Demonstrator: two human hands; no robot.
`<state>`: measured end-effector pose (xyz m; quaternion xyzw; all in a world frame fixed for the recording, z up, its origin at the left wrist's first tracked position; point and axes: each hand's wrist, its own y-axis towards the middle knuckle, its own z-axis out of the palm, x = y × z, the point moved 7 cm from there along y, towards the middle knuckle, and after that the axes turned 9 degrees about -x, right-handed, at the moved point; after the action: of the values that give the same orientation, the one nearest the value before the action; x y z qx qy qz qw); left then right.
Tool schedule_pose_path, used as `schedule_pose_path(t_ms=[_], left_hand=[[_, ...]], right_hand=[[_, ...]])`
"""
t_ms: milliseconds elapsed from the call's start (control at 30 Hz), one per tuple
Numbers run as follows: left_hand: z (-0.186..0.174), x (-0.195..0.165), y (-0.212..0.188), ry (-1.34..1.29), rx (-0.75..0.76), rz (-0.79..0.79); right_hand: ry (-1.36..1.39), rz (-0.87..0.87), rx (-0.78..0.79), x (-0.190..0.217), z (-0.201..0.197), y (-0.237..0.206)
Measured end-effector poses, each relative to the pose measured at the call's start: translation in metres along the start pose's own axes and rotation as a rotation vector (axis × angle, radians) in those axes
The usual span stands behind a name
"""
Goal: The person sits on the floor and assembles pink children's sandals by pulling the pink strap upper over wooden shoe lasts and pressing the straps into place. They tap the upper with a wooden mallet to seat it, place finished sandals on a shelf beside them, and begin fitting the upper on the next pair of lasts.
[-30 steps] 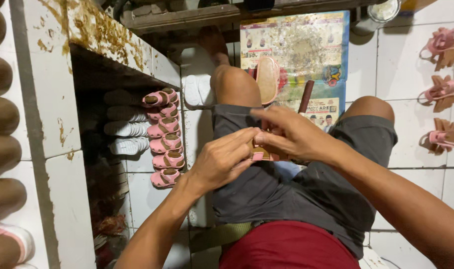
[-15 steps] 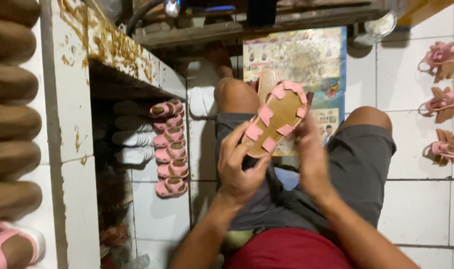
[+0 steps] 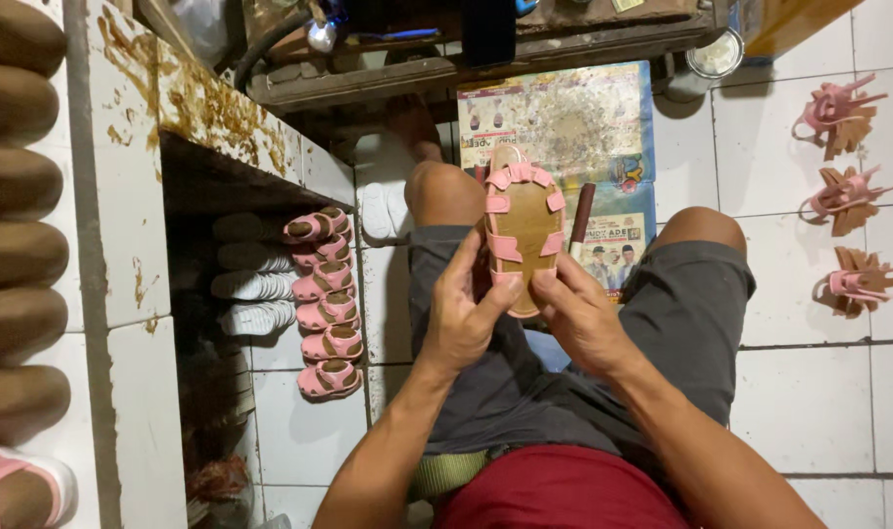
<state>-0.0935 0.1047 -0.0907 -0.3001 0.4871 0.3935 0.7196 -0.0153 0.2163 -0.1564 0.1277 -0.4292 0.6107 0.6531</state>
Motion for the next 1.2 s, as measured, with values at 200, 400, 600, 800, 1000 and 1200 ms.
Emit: schedule_pose_path(t_ms=[200,400,600,800,1000,1200], left_hand=[[-0.004,0.005,-0.007,0.105,-0.022,0.032],[-0.028,0.022,-0.001,-0.049,0.079,-0.138],[-0.019,0.056,-0.038,0.341,-0.027,-0.134],[0.0,0.089,-0.063,-0.207,0.026,-0.476],[0.013,0.108,-0.09,0.052,0.099,-0.375],[0.014,0.111,-0.107,0.26,0.057,-0.249]], right_hand=[[-0.189,0.016,-0.065,-0.012,-0.014,0.003],[-0.537,-0.023,0.187,0.008,0.01,0.002],[-0.513,0.087,0.121,-0.007,-0.001,-0.014],[-0.751,0.123,0.142,-0.005,-0.044,-0.052],[-0.535,0.21,-0.007,-0.017,-0.079,-0.065],[-0.637,-0.006,-0.059,-0.032,-0.076,-0.079]])
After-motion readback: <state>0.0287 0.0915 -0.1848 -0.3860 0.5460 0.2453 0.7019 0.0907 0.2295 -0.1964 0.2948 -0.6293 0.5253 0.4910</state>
